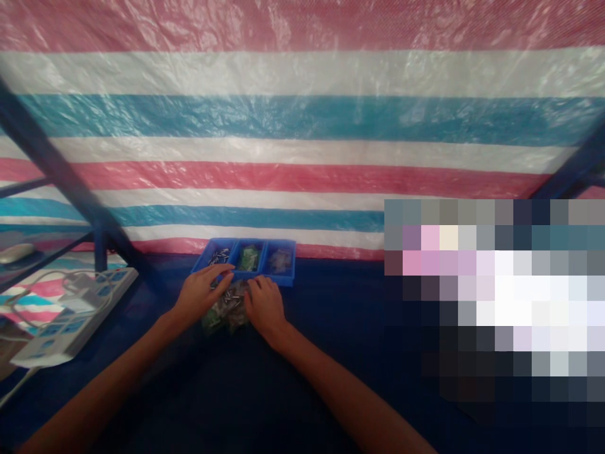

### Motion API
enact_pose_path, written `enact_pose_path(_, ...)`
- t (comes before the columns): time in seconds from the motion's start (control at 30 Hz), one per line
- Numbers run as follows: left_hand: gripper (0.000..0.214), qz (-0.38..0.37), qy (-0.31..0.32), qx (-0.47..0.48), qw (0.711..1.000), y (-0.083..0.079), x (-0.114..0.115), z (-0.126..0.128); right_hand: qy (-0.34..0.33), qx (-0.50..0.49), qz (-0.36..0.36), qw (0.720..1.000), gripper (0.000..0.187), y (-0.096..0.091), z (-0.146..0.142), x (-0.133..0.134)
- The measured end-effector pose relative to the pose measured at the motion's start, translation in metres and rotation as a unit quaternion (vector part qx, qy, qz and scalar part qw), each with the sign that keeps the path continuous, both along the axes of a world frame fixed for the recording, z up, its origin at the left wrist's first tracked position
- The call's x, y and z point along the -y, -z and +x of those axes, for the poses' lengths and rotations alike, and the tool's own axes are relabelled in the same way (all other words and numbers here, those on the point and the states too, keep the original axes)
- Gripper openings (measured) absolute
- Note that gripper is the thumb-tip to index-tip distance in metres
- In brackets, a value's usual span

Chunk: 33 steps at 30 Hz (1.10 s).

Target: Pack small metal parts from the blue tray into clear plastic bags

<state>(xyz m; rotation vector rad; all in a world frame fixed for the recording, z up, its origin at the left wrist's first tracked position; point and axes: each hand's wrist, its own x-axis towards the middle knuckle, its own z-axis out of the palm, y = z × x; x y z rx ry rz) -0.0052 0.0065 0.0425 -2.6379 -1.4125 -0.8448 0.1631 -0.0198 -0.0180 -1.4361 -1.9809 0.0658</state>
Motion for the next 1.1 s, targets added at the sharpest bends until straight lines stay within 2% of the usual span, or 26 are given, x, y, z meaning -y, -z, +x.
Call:
enact_pose_path(0.13,0.027,-0.004,-0.002,0.039,0.999,0.011,-0.008,0.006,0.017,0.004,-0.005,1.0,0.02,0.009,0.0,-0.002)
enact_pose_path(0.27,0.027,0.008,-0.003,0.046,0.999,0.024,-0.009,-0.002,0.008,0.016,-0.004,1.0,0.019,0.013,0.003,-0.002)
enact_pose_path(0.53,0.026,0.0,-0.001,0.051,0.999,0.031,-0.009,-0.018,-0.003,-0.007,0.024,1.0,0.018,0.015,0.002,0.001)
enact_pose_path(0.83,0.026,0.01,0.009,0.059,0.998,0.039,-0.004,-0.015,-0.028,0.008,0.028,0.999,0.015,0.012,0.002,0.005)
enact_pose_path(1.1,0.024,0.018,0.028,0.053,0.998,0.043,-0.002,-0.013,-0.027,0.025,0.035,0.999,0.012,0.019,0.001,0.002)
